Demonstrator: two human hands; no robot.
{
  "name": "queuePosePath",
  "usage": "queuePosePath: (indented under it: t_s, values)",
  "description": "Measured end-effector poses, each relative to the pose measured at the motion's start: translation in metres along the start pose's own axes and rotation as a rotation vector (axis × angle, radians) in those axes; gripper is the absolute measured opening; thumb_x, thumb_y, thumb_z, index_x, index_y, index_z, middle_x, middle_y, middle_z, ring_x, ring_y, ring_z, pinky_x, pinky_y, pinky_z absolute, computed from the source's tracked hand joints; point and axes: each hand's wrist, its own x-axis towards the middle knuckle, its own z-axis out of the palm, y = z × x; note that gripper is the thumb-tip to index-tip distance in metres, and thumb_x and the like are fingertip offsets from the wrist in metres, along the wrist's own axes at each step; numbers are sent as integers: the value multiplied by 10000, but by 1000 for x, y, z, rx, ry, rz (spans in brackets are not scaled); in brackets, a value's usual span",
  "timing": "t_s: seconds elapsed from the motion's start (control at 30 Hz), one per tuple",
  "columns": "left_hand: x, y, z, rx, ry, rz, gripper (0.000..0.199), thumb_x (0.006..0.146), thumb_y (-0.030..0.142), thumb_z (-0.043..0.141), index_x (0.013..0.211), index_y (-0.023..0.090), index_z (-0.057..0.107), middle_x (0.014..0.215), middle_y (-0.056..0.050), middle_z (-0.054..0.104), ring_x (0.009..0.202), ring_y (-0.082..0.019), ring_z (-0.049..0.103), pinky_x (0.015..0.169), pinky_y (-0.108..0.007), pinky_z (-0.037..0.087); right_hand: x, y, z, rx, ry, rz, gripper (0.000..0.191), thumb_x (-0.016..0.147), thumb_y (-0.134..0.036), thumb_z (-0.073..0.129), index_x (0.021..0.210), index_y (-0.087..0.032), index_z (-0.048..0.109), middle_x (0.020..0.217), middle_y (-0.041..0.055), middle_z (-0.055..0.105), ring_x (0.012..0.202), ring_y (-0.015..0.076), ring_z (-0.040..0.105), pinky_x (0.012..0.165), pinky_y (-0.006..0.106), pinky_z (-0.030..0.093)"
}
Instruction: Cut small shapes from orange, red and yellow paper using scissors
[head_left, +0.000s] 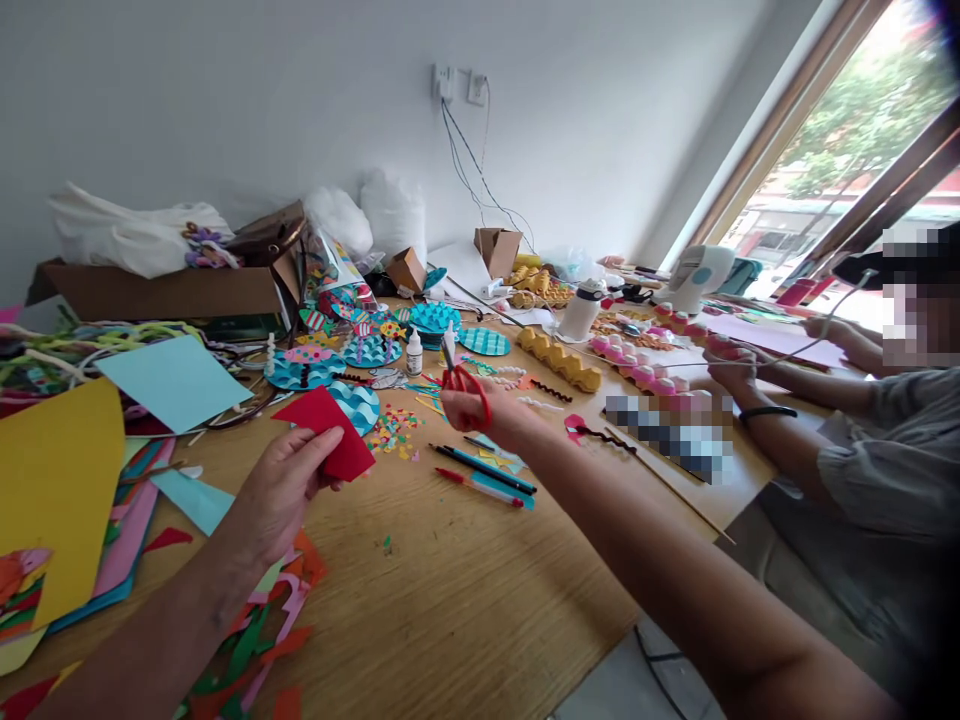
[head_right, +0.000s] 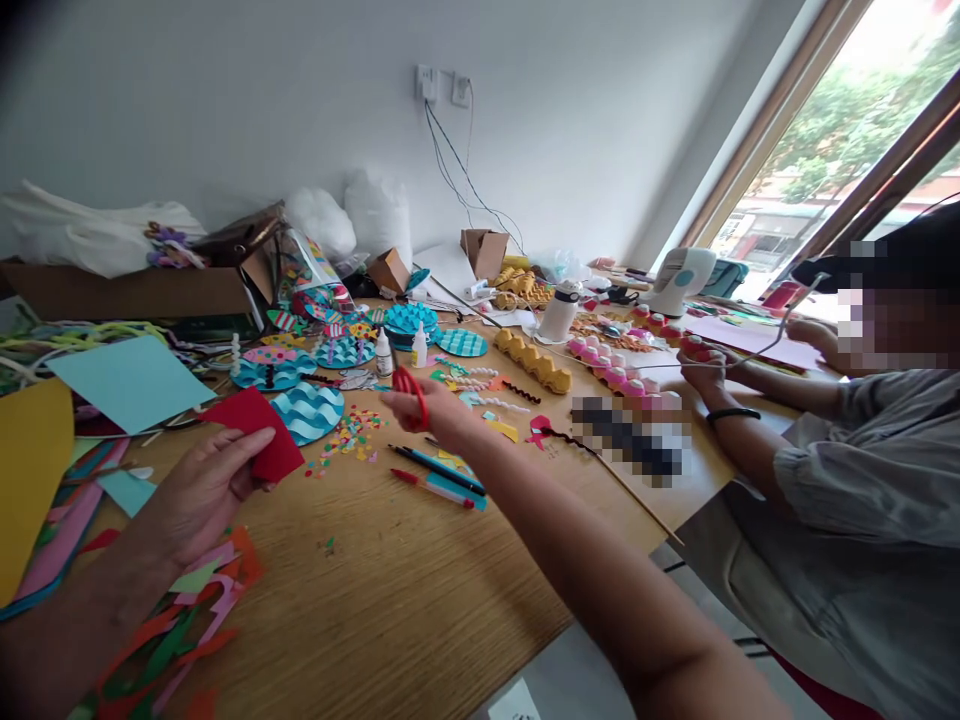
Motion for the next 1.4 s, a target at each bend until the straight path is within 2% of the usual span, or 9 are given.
queuePosePath:
  t_s: [0.1,0.17,0.33,0.5,0.67,0.83,1.03,1.17,1.4]
  values:
    - [-2,5,0,102,-34,126,204,526,311,794,510,177,640,486,8,625,449,-117,519,397,-199,436,-13,-6,41,116,-4,16,359,598,-403,769,706,-175,514,576,-56,488,501,76,413,482,214,309]
    - [-3,6,-1,185,-44,196,196,578,320,759,497,185,641,475,5,610,443,-119,512,408,-203,435,-19,-10,60,176,-9,7,340,595,-383,771,718,-175,532,598,-54,511,525,80,433,503,215,330]
    - [-4,4,-1,320,-55,261,165,646,316,697,544,188,674,510,-14,628,472,-141,532,449,-225,457,-24,-13,82,288,-25,10,341,545,-315,782,717,-181,520,625,-56,536,545,83,454,503,211,337]
    - [-7,2,1,275,-112,248,174,655,330,703,571,188,646,527,-10,624,478,-142,542,457,-232,452,-20,-8,88,346,48,14,373,517,-287,792,738,-190,507,654,-63,526,557,82,455,502,207,350]
    - [-10,3,6,291,-107,157,245,582,251,744,465,203,534,475,-11,611,450,-138,542,430,-232,434,-19,0,92,356,83,-64,379,552,-333,774,765,-196,493,675,-52,515,599,99,465,526,214,364]
    - [-6,9,0,280,-42,205,154,607,268,726,554,184,608,525,-11,645,494,-154,594,507,-265,505,-26,10,92,58,33,-71,284,714,-417,658,748,-194,486,636,-45,465,587,110,429,533,229,341]
    - [0,21,-11,134,-36,208,197,596,303,776,621,167,636,619,-10,677,634,-173,661,563,-247,523,-31,16,90,-243,-64,-85,336,820,-462,542,641,-195,443,554,-45,401,541,103,359,493,225,256]
    - [1,23,-12,98,-35,169,236,566,306,805,613,170,619,626,0,681,637,-161,663,563,-228,523,-31,16,91,-332,-97,-125,349,839,-437,541,626,-193,414,552,-54,375,532,91,341,492,222,245]
    - [2,15,-10,115,-65,140,203,581,300,796,627,168,649,617,-14,688,587,-162,664,537,-233,536,-32,17,91,-361,-106,-139,360,858,-428,528,617,-192,403,558,-57,363,528,86,331,488,221,241]
